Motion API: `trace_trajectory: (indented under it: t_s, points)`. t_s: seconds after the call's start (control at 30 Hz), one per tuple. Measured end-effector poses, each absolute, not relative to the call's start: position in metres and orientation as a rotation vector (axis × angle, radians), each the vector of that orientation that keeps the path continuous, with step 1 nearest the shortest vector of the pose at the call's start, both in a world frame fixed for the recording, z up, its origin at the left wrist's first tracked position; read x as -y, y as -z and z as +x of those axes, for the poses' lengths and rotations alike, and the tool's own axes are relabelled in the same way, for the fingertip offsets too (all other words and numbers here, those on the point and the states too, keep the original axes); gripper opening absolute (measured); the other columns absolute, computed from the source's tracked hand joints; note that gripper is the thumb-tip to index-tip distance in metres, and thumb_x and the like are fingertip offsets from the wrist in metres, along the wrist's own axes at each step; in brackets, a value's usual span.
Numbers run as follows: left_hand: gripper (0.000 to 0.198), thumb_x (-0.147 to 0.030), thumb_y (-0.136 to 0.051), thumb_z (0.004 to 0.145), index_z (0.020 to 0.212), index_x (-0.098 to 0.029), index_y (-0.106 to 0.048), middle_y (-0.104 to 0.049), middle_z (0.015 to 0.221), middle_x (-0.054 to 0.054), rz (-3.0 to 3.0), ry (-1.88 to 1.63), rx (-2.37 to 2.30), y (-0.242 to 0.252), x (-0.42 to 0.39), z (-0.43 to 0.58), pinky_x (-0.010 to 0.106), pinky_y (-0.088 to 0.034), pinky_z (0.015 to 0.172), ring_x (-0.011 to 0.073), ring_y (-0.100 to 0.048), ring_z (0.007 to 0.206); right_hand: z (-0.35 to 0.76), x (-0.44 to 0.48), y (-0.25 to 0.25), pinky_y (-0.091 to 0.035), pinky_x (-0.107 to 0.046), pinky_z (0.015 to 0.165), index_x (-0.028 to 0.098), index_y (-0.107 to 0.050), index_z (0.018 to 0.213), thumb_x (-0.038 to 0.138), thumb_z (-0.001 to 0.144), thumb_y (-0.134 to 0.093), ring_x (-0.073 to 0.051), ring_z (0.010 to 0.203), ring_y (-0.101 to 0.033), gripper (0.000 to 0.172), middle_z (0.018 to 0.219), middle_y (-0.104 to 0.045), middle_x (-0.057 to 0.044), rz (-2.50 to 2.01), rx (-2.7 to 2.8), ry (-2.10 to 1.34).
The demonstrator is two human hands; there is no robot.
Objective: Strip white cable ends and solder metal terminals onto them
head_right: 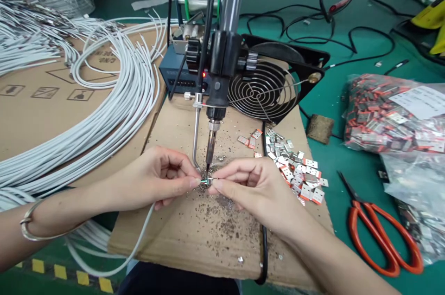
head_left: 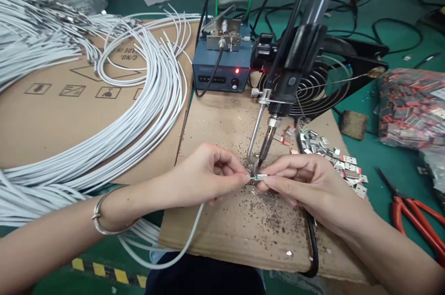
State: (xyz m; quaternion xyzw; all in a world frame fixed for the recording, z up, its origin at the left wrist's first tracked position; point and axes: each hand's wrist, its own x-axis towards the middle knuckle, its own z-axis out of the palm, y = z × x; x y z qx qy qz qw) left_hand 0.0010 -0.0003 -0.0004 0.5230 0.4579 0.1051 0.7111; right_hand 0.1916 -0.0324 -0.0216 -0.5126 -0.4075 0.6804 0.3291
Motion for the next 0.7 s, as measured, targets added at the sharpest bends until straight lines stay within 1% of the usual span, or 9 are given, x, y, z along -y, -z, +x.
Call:
trace_trajectory:
  t_s: [0.1,0.27,0.4,0.6,0.7]
  points:
    - [0.011,-0.017,-0.061,0.077,0.068,-0.011,-0.061,-0.048,0.044,-0.009,1.15,-0.257,-0.995,0.002,0.0004,0.0004,0.009,-0.036,0.032,0.0021,-0.043,0.035,0.1923,0.0325,0.0231,-0.033,-0.013,0.033,0.019,-0.074,0.067,0.024,0.06,-0.081,-0.004,0.038,-0.046,0.01,0.062,-0.073,-0.007,-1.329,1.067,-1.779]
    - [0.01,-0.015,-0.061,0.077,0.067,-0.011,-0.061,-0.048,0.044,-0.009,1.157,-0.263,-1.007,0.0026,0.0004,0.0007,0.008,-0.036,0.031,0.002,-0.042,0.034,0.1922,0.0329,0.0232,-0.032,-0.011,0.034,0.02,-0.074,0.067,0.025,0.065,-0.078,-0.003,0.037,-0.047,0.006,0.063,-0.073,-0.007,-1.344,1.065,-1.771]
    - [0.011,-0.015,-0.061,0.077,0.066,-0.011,-0.061,-0.049,0.044,-0.008,1.156,-0.275,-1.012,0.0017,0.0006,0.0014,0.008,-0.036,0.03,0.0017,-0.042,0.034,0.1924,0.0337,0.0222,-0.031,-0.011,0.033,0.021,-0.075,0.068,0.024,0.065,-0.077,-0.003,0.036,-0.046,0.005,0.062,-0.073,-0.006,-1.334,1.074,-1.755]
    - [0.011,-0.013,-0.061,0.077,0.066,-0.011,-0.061,-0.048,0.043,-0.009,1.159,-0.272,-1.007,0.0023,0.0,0.0012,0.007,-0.036,0.03,0.0017,-0.042,0.034,0.1931,0.035,0.0221,-0.032,-0.014,0.033,0.018,-0.074,0.067,0.023,0.065,-0.077,-0.005,0.036,-0.047,0.006,0.061,-0.073,-0.007,-1.315,1.071,-1.741]
    - [0.011,-0.014,-0.061,0.077,0.066,-0.011,-0.061,-0.049,0.043,-0.009,1.148,-0.268,-1.014,0.0023,-0.0001,0.0012,0.008,-0.036,0.03,0.0017,-0.042,0.033,0.1925,0.0347,0.0227,-0.033,-0.014,0.034,0.019,-0.074,0.069,0.021,0.067,-0.076,-0.005,0.037,-0.049,0.004,0.062,-0.073,-0.006,-1.302,1.086,-1.74]
